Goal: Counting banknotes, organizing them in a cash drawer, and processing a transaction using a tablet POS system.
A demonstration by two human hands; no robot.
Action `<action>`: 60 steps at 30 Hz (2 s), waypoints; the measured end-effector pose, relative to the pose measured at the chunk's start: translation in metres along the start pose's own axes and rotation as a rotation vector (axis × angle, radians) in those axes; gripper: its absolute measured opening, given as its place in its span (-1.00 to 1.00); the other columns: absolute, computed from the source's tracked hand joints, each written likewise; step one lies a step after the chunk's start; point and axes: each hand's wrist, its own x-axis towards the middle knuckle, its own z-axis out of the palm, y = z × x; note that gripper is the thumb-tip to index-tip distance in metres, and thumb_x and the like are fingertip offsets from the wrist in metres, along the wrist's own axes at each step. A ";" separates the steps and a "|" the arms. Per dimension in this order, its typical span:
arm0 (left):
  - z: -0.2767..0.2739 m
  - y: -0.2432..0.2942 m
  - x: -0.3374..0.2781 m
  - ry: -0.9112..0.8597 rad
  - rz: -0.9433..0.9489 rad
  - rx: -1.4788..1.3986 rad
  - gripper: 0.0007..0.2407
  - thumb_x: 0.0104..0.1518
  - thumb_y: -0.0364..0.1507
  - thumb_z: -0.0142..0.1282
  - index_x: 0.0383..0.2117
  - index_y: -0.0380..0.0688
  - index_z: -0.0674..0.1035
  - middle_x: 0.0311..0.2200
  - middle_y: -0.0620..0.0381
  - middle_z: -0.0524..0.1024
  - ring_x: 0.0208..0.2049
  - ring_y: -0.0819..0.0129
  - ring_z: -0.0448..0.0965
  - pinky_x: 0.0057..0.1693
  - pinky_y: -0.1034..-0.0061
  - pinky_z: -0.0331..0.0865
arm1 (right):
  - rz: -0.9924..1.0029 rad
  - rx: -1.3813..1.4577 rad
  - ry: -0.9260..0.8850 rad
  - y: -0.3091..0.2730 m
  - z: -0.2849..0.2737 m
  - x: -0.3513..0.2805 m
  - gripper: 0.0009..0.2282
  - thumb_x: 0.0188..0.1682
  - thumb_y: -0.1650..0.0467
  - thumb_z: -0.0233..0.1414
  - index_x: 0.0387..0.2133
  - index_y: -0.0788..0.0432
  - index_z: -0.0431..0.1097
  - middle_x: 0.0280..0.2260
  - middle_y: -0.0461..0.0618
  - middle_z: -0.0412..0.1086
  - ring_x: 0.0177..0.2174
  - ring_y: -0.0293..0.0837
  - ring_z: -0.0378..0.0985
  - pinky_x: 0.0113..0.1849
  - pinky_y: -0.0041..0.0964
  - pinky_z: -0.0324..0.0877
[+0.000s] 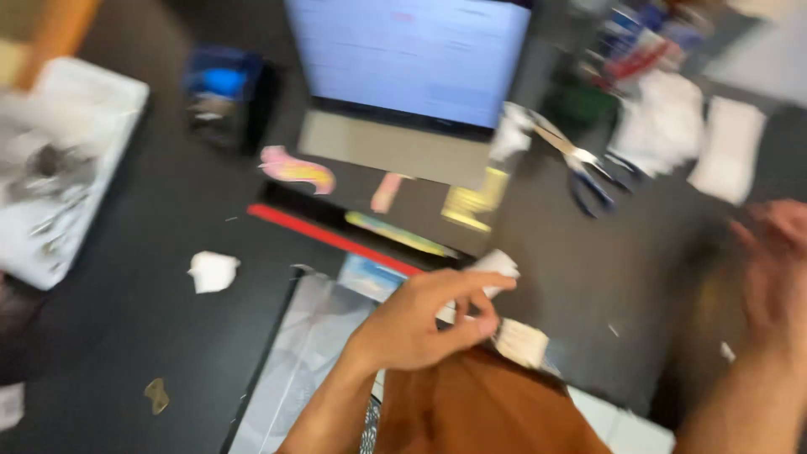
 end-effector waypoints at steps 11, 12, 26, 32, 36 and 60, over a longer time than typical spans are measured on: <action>-0.167 -0.064 -0.001 0.865 0.120 -0.159 -0.95 0.23 -0.50 0.02 -0.25 -0.12 0.49 -0.53 0.19 0.45 -0.51 0.47 0.49 -0.27 0.57 0.40 | 0.004 0.208 -0.171 -0.227 0.285 -0.084 -0.76 0.08 0.53 0.06 0.01 0.17 0.29 -0.24 -0.04 0.36 -0.26 -0.14 0.54 -0.07 -0.28 0.51; -0.181 -0.073 0.004 0.875 0.103 -0.081 -0.92 0.22 -0.46 0.05 -0.21 -0.06 0.49 -0.42 0.22 0.47 -0.36 0.46 0.50 -0.17 0.56 0.40 | -0.053 0.193 -0.146 -0.238 0.303 -0.080 -0.75 0.05 0.53 0.09 -0.04 0.14 0.24 -0.19 -0.06 0.33 -0.18 -0.17 0.46 -0.05 -0.31 0.44; -0.242 -0.141 0.100 0.538 0.247 -0.362 -0.52 0.47 -0.18 -0.19 0.37 -0.19 0.09 0.40 -0.29 -0.05 0.46 -0.13 -0.17 0.52 0.05 -0.28 | -0.217 -0.162 0.080 -0.233 0.389 -0.003 -0.11 -0.02 0.45 0.31 0.43 0.19 -0.27 0.35 0.59 -0.11 0.33 0.52 -0.10 0.29 0.30 -0.08; -0.239 -0.166 0.106 0.456 0.317 -0.327 -0.46 0.46 -0.09 -0.24 0.42 -0.17 0.09 0.44 -0.17 -0.05 0.49 0.06 -0.23 0.53 0.16 -0.44 | -0.194 -0.211 0.058 -0.244 0.388 -0.006 -0.05 -0.07 0.46 0.31 0.45 0.20 -0.33 0.38 0.58 -0.17 0.34 0.51 -0.14 0.32 0.30 -0.17; -0.236 -0.149 0.100 0.474 0.309 -0.307 -0.49 0.46 -0.13 -0.22 0.41 -0.15 0.10 0.43 -0.13 -0.02 0.49 0.10 -0.20 0.54 0.18 -0.43 | -0.243 -0.129 0.002 -0.242 0.385 -0.002 -0.06 -0.07 0.56 0.26 0.48 0.09 -0.33 0.44 0.37 -0.19 0.40 0.26 -0.18 0.35 0.11 -0.14; -0.245 -0.187 0.102 0.486 0.290 -0.273 -0.47 0.43 -0.30 -0.03 0.45 -0.08 0.05 0.42 -0.18 0.08 0.45 0.01 0.06 0.47 0.00 -0.08 | -0.399 0.123 -0.090 -0.215 0.391 0.006 -0.11 -0.07 0.72 0.18 0.45 0.26 -0.31 0.45 0.29 -0.28 0.42 0.09 -0.27 0.40 0.01 -0.18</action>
